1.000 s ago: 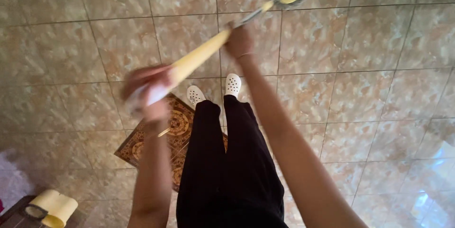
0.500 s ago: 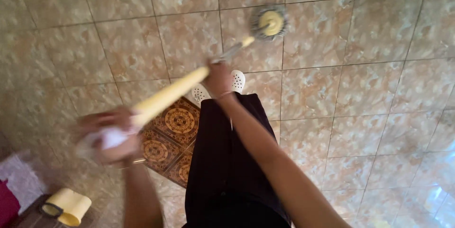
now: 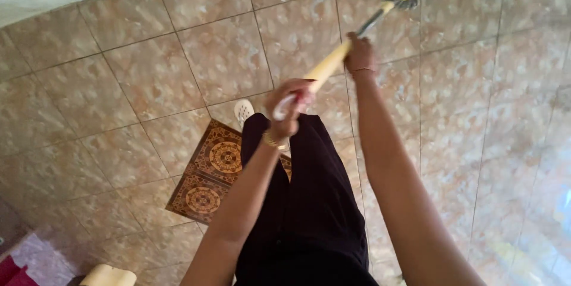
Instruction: The recorder is mopping the tiled floor of a house using a spin mop.
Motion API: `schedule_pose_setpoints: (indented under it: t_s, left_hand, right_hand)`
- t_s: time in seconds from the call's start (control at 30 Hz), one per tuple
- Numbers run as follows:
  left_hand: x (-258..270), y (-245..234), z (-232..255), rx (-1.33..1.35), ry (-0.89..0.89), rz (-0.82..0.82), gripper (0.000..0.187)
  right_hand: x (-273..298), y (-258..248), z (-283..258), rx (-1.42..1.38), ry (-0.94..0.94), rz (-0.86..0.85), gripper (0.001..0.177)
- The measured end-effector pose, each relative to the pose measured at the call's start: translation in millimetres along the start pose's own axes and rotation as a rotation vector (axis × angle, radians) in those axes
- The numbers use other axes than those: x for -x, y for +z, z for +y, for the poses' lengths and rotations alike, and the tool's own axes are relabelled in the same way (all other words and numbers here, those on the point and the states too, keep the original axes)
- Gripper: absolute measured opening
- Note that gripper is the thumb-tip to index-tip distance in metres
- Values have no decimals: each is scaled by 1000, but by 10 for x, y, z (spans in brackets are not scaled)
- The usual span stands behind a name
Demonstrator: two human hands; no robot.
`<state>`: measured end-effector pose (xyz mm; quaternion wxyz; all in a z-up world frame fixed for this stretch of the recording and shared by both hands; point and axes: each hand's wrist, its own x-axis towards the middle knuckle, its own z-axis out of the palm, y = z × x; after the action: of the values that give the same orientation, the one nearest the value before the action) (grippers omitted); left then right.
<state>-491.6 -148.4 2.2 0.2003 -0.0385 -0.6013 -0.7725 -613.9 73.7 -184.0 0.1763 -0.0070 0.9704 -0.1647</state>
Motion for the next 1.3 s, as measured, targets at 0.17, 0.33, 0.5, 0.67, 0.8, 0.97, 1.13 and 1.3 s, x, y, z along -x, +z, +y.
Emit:
schedule_pose_setpoints:
  t_s: [0.17, 0.33, 0.5, 0.67, 0.8, 0.97, 1.13, 1.3]
  left_hand:
    - [24, -1166, 920, -32, -55, 89, 39]
    - [174, -2563, 2248, -290, 38, 349, 41]
    - [353, -3528, 2900, -233, 62, 429, 42]
    - [473, -4286, 2083, -173, 99, 262, 34]
    - [-79, -2840, 1709, -229, 59, 115, 35]
    - [246, -2084, 1051, -128, -164, -320, 43]
    - [-53, -1924, 1193, 61, -204, -373, 31]
    - [-910, -2808, 1906, -209, 132, -370, 60]
  right_hand:
    - [630, 489, -1267, -54, -323, 107, 45]
    - [1624, 646, -3292, 90, -259, -324, 37]
    - [2056, 504, -4313, -196, -249, -469, 37]
    - [2044, 546, -4022, -21, -135, -407, 39]
    - [1854, 1418, -2828, -257, 78, -225, 32]
    - [1953, 1685, -1316, -553, 170, 259, 58]
    - [1891, 1261, -1755, -550, 343, 219, 48]
    - [1617, 1374, -3126, -667, 240, 67, 20]
